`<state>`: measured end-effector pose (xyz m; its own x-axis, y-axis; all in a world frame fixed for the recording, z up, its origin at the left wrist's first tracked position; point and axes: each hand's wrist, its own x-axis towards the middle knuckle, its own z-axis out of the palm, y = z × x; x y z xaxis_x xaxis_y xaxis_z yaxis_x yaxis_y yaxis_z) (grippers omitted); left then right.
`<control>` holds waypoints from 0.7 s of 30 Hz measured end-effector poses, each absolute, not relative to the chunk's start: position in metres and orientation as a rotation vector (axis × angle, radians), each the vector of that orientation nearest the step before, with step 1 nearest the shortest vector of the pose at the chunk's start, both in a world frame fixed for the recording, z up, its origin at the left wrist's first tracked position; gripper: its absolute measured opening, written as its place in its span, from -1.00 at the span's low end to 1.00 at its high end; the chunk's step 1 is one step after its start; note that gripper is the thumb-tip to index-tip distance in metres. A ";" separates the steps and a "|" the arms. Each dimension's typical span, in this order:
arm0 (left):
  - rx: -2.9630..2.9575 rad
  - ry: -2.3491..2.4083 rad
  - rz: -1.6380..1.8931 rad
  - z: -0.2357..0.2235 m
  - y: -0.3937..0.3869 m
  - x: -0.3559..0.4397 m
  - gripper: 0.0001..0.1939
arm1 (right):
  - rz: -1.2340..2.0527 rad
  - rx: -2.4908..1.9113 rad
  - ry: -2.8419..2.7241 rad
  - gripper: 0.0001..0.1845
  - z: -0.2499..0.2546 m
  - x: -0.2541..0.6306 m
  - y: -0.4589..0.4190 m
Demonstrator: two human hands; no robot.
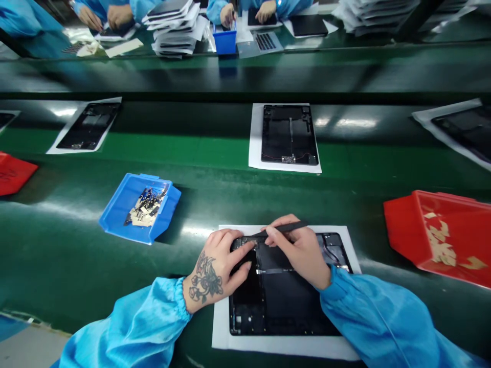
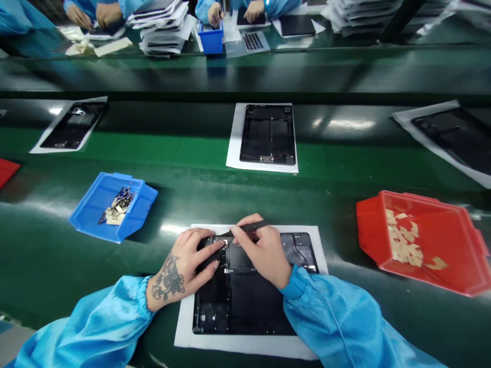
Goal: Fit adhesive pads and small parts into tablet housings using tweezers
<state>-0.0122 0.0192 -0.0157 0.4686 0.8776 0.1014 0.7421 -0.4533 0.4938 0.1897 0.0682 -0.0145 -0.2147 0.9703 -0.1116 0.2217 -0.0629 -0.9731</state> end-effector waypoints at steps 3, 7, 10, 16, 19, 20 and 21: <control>2.329 1.360 0.552 -0.021 0.018 -0.014 -0.58 | 1.356 -1.350 -1.359 -0.72 -0.016 0.191 0.070; 2.327 1.357 0.591 -0.024 0.018 -0.014 -0.58 | 1.338 -1.357 -1.399 -0.72 -0.017 0.192 0.069; 2.331 1.358 0.618 -0.023 0.018 -0.013 -0.59 | 1.324 -1.370 -1.429 -0.72 -0.017 0.192 0.068; 2.347 1.374 0.516 -0.018 0.019 -0.011 -0.58 | 1.326 -1.372 -1.439 -0.73 -0.018 0.192 0.069; 2.364 1.356 0.439 -0.015 0.020 -0.011 -0.57 | 1.325 -1.374 -1.446 -0.73 -0.019 0.192 0.070; 2.366 1.356 0.422 -0.014 0.021 -0.011 -0.57 | 1.326 -1.375 -1.449 -0.73 -0.019 0.192 0.070; 2.368 1.353 0.414 -0.013 0.021 -0.011 -0.58 | 1.328 -1.377 -1.451 -0.72 -0.019 0.192 0.070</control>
